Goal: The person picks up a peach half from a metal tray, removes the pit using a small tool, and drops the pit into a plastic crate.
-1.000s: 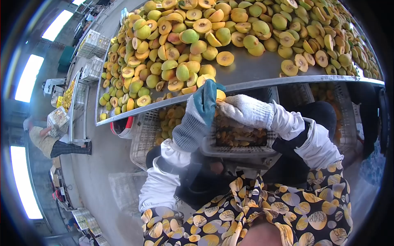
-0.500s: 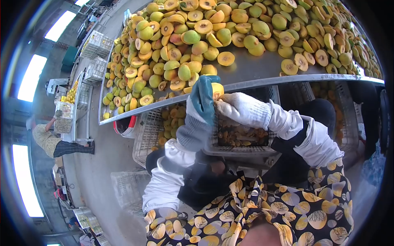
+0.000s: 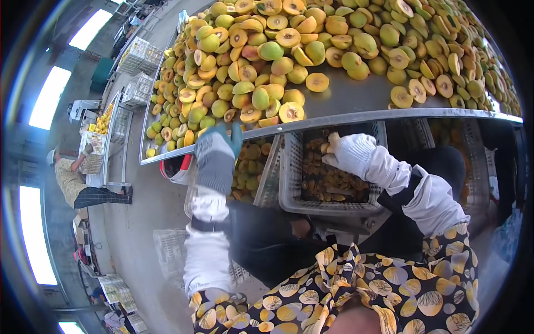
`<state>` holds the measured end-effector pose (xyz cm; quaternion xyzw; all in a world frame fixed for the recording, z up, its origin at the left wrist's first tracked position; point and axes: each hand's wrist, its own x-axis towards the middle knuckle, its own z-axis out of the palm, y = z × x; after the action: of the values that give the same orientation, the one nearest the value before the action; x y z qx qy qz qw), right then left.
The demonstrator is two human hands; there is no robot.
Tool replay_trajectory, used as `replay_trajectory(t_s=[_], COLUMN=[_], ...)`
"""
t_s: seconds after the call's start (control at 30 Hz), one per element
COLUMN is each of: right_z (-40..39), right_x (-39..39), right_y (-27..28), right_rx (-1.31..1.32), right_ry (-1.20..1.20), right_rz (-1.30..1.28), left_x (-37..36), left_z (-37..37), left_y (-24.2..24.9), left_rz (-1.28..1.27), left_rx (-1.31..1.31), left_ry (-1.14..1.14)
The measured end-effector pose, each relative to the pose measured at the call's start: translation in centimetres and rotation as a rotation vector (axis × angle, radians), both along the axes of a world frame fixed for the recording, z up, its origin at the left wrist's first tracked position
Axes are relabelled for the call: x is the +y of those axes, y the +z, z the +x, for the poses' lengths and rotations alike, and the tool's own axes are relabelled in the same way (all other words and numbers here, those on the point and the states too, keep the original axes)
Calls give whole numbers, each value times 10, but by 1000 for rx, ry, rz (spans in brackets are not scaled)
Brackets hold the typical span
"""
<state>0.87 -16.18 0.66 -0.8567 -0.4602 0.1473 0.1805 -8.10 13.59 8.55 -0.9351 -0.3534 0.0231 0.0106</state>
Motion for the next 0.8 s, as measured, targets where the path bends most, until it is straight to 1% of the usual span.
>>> replay_trajectory(t_s=[0.03, 0.07, 0.13, 0.23, 0.27, 0.3, 0.37, 0.4, 0.43, 0.5, 0.57, 0.6, 0.63, 0.67, 0.7, 0.77, 0.8], right_z=[-4, -6, -4, 2, 6, 6, 4, 4, 2, -1, -2, -2, -3, -3, -5, -8, -9], right_x=[2, 3, 6, 6, 6, 8, 11, 10, 13, 16, 19, 20, 20, 20, 20, 20, 20], right_y=[5, 7, 12, 24, 20, 30, 73, 82, 82, 78, 71, 63, 59, 58, 59, 63, 63], right_rx=[31, 56, 104, 222, 214, 494, 1056, 1115, 1052, 884, 675, 546, 419, 386, 345, 261, 243], right_ry=[26, 25, 16, -48, -17, -85, -220, -185, -164, -135, -128, -142, -154, -141, -138, -134, -140], right_rz=[28, 1, -42, 138, 290, 287, 266, 273, 335, 423, 464, 456, 447, 463, 467, 476, 460], left_x=[5, 8, 15, 16, 13, 8, -10, -32, -57, -84, -90, -93, -92, -91, -96, -101, -103], left_z=[19, 33, 50, 54, 51, 46, 27, 18, 13, 9, 12, 14, 13, 12, 16, 18, 17], left_y=[-10, -22, -55, -60, -58, -57, -54, -47, -41, -44, -68, -78, -85, -91, -90, -84, -80], left_rz=[-23, -48, -107, -145, -152, -331, -695, -1040, -1391, -1783, -1318, -1076, -1012, -949, -953, -814, -675], left_rx=[-42, -87, -97, -168, -201, -405, -808, -992, -1173, -1201, -1095, -1078, -1052, -1024, -1092, -1123, -1082], left_ry=[42, 84, 85, 65, 54, 36, 9, -30, -72, -115, -476, -608, -581, -554, -549, -584, -621])
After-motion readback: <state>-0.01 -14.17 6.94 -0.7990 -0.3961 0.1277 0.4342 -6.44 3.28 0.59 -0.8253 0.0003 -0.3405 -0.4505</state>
